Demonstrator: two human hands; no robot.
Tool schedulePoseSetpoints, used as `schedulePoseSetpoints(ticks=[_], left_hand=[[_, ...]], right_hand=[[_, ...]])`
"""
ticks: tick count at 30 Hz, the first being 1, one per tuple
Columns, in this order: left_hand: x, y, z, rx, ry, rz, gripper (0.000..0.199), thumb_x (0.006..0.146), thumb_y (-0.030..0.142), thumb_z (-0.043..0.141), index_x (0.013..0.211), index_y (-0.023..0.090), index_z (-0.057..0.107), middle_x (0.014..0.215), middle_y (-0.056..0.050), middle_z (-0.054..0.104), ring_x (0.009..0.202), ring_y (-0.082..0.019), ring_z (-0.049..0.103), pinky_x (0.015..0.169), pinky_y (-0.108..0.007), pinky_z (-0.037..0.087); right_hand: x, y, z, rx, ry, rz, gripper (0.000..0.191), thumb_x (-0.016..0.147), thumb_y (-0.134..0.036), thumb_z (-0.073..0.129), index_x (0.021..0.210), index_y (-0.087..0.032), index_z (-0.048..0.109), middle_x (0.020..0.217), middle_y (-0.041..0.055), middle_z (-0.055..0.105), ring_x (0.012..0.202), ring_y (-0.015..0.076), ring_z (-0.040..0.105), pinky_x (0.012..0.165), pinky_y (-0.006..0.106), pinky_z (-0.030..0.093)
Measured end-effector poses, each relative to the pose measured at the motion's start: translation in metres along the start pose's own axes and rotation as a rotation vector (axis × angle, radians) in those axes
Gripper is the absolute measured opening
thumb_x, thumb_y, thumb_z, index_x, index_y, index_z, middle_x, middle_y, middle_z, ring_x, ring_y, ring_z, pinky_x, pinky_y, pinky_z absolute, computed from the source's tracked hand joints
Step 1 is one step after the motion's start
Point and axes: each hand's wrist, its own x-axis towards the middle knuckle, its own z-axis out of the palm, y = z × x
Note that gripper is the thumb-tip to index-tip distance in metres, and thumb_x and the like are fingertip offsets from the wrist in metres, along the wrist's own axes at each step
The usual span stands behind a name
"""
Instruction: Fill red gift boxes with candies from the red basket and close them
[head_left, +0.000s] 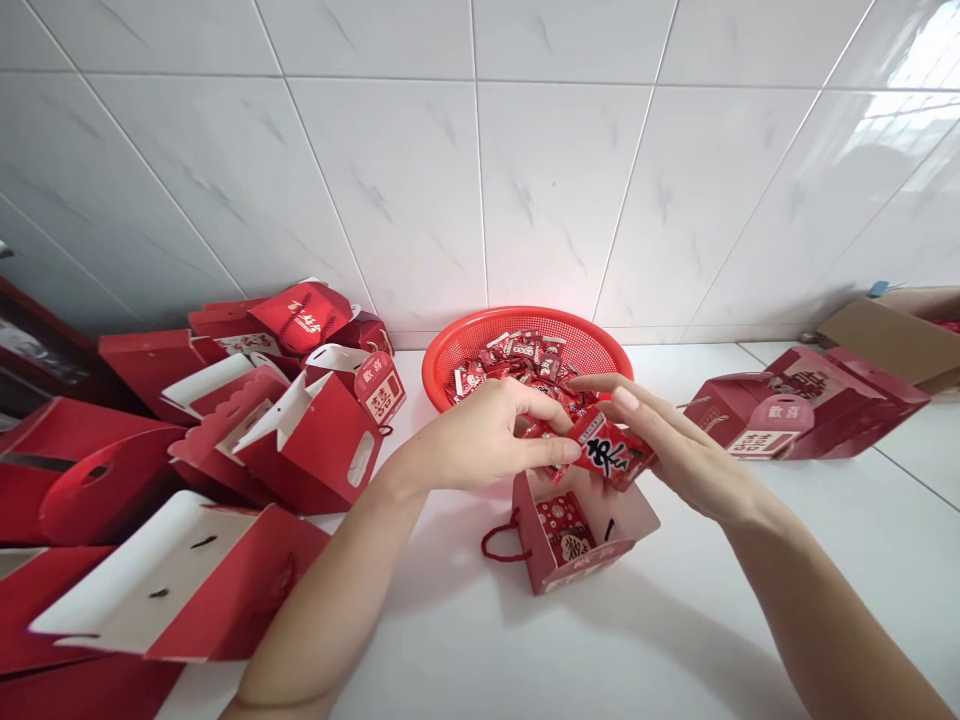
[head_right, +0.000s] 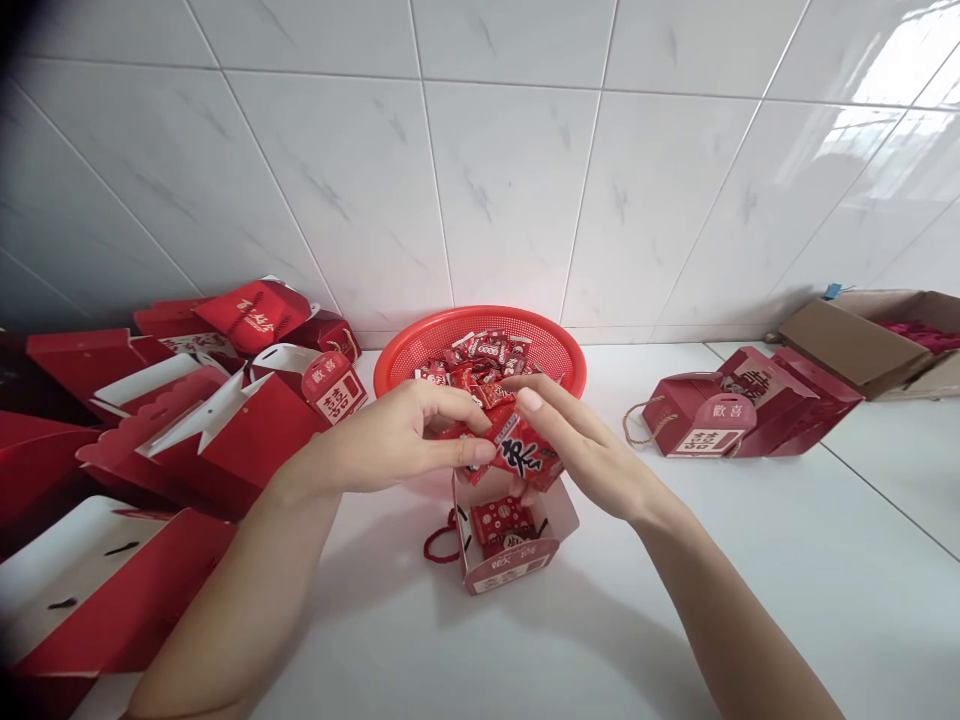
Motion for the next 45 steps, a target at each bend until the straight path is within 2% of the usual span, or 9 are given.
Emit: schedulePoseSetpoints(ticks=[4,6,9,14,23,27,32,36,45], left_hand=[[0.002,-0.002,-0.005,-0.064,0.102,-0.018,0.022,0.089,0.038,0.068,0.079,0.02,0.073,0.076,0.0,0.071,0.073,-0.016,0.066,0.066,-0.026,0.05],[0.003,-0.004,-0.008,-0.049,0.202,-0.011,0.023,0.088,0.04,0.07,0.079,0.019,0.073,0.077,0.0,0.07,0.073,-0.016,0.065,0.067,-0.026,0.049],[0.005,-0.005,-0.011,-0.032,0.29,-0.002,0.022,0.088,0.039,0.069,0.08,0.019,0.075,0.08,0.0,0.071,0.076,-0.015,0.063,0.068,-0.026,0.048],[0.005,-0.005,-0.012,-0.049,0.252,0.001,0.023,0.087,0.041,0.071,0.083,0.018,0.076,0.078,0.0,0.069,0.073,-0.014,0.06,0.066,-0.025,0.047],[0.004,-0.005,-0.012,-0.059,0.249,0.011,0.033,0.087,0.05,0.071,0.088,0.018,0.077,0.085,-0.003,0.071,0.078,-0.016,0.061,0.068,-0.026,0.049],[0.005,-0.005,-0.011,-0.048,0.239,0.036,0.035,0.088,0.052,0.07,0.08,0.018,0.074,0.08,-0.001,0.067,0.076,-0.015,0.059,0.068,-0.027,0.048],[0.006,-0.007,-0.011,-0.065,0.243,0.047,0.034,0.087,0.049,0.071,0.077,0.017,0.072,0.076,-0.001,0.063,0.074,-0.014,0.057,0.069,-0.027,0.048],[0.005,-0.007,-0.009,-0.04,0.247,0.077,0.033,0.088,0.05,0.07,0.081,0.018,0.074,0.077,-0.001,0.063,0.074,-0.015,0.057,0.068,-0.028,0.048],[0.006,-0.006,-0.005,0.028,0.245,0.12,0.026,0.088,0.044,0.07,0.083,0.019,0.076,0.078,-0.001,0.067,0.075,-0.014,0.059,0.068,-0.027,0.047]], right_hand=[[-0.002,0.001,-0.008,0.019,-0.048,-0.036,0.063,0.084,-0.047,0.079,0.139,-0.032,0.053,0.13,0.0097,0.065,0.095,0.0249,0.072,0.08,0.041,0.063],[-0.002,0.003,-0.007,-0.007,0.022,-0.127,0.061,0.08,-0.039,0.083,0.134,-0.033,0.054,0.14,0.0092,0.059,0.1,0.0243,0.07,0.083,0.041,0.063],[-0.001,0.005,-0.001,-0.01,0.13,-0.244,0.053,0.084,-0.032,0.08,0.131,-0.032,0.054,0.132,0.0072,0.063,0.1,0.0234,0.07,0.086,0.042,0.063],[-0.001,0.008,0.002,-0.136,0.255,-0.299,0.042,0.089,-0.027,0.074,0.128,-0.029,0.059,0.122,0.0069,0.068,0.095,0.0239,0.07,0.088,0.045,0.06],[-0.003,0.007,-0.003,-0.205,0.216,-0.326,0.035,0.09,-0.021,0.071,0.123,-0.029,0.062,0.114,0.0055,0.071,0.092,0.0223,0.069,0.085,0.042,0.059],[-0.004,0.006,-0.003,-0.208,0.179,-0.311,0.036,0.09,-0.022,0.071,0.124,-0.03,0.062,0.116,0.0046,0.07,0.093,0.022,0.069,0.085,0.041,0.059],[-0.004,0.0,-0.005,-0.08,0.111,-0.267,0.041,0.088,-0.03,0.076,0.127,-0.03,0.062,0.119,0.0052,0.07,0.089,0.021,0.071,0.081,0.04,0.062],[-0.001,-0.003,-0.005,0.011,0.115,-0.185,0.038,0.087,-0.043,0.078,0.121,-0.028,0.068,0.124,0.0088,0.07,0.093,0.0235,0.072,0.082,0.04,0.064],[-0.001,-0.002,-0.005,-0.027,0.111,-0.077,0.036,0.084,-0.05,0.079,0.11,-0.024,0.078,0.098,0.0079,0.079,0.079,0.0238,0.073,0.073,0.038,0.064]])
